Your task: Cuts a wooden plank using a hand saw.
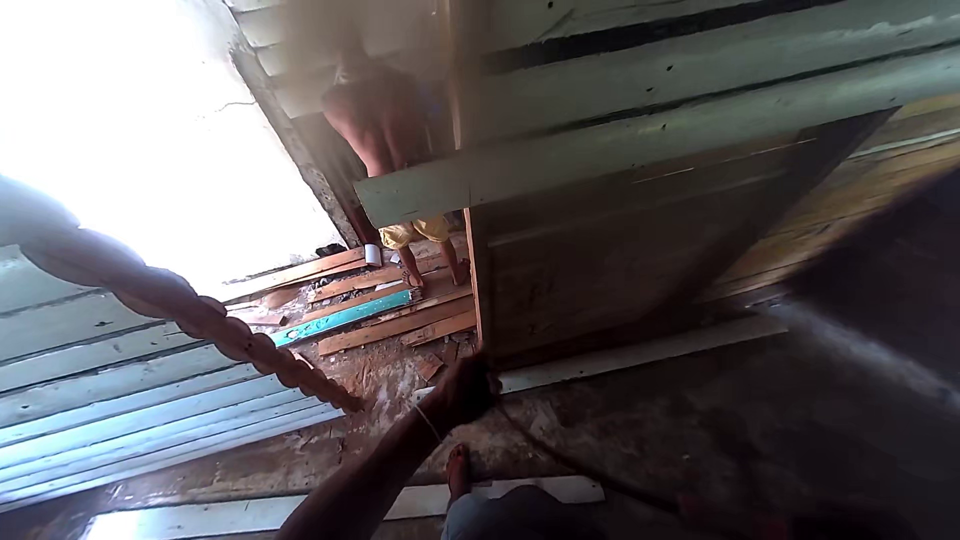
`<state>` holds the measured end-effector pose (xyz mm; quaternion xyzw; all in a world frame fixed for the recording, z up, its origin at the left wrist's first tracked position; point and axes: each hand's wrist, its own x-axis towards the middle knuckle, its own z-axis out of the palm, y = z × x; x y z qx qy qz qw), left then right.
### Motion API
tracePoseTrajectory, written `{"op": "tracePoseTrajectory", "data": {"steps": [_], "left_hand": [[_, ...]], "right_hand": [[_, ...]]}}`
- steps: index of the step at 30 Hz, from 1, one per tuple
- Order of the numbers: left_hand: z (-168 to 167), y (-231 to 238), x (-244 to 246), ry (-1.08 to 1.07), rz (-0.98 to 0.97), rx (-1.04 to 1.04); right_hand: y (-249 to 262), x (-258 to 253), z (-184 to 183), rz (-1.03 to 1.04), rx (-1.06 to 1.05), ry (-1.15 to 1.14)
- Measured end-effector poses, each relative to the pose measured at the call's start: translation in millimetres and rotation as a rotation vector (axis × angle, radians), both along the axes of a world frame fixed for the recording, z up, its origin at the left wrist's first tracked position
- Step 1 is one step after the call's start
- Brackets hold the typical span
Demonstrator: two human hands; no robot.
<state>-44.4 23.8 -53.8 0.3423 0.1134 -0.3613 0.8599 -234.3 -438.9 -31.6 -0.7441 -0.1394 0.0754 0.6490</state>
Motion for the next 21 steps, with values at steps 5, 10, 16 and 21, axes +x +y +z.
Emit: {"op": "tracePoseTrajectory", "data": {"steps": [5, 10, 16, 21], "left_hand": [[18, -2, 53, -0.210, 0.471, -0.058], [10, -16, 60, -0.132, 0.455, 0.199], [-16, -36, 23, 0.037, 0.276, 0.367], [-47, -22, 35, 0.014, 0.429, 0.335]], "right_hand": [[60, 4, 20, -0.107, -0.013, 0.016], [94, 16, 29, -0.197, 0.026, -0.104], [164, 25, 41, -0.225, -0.551, -0.221], [123, 23, -29, -0.134, -0.566, -0.374]]}}
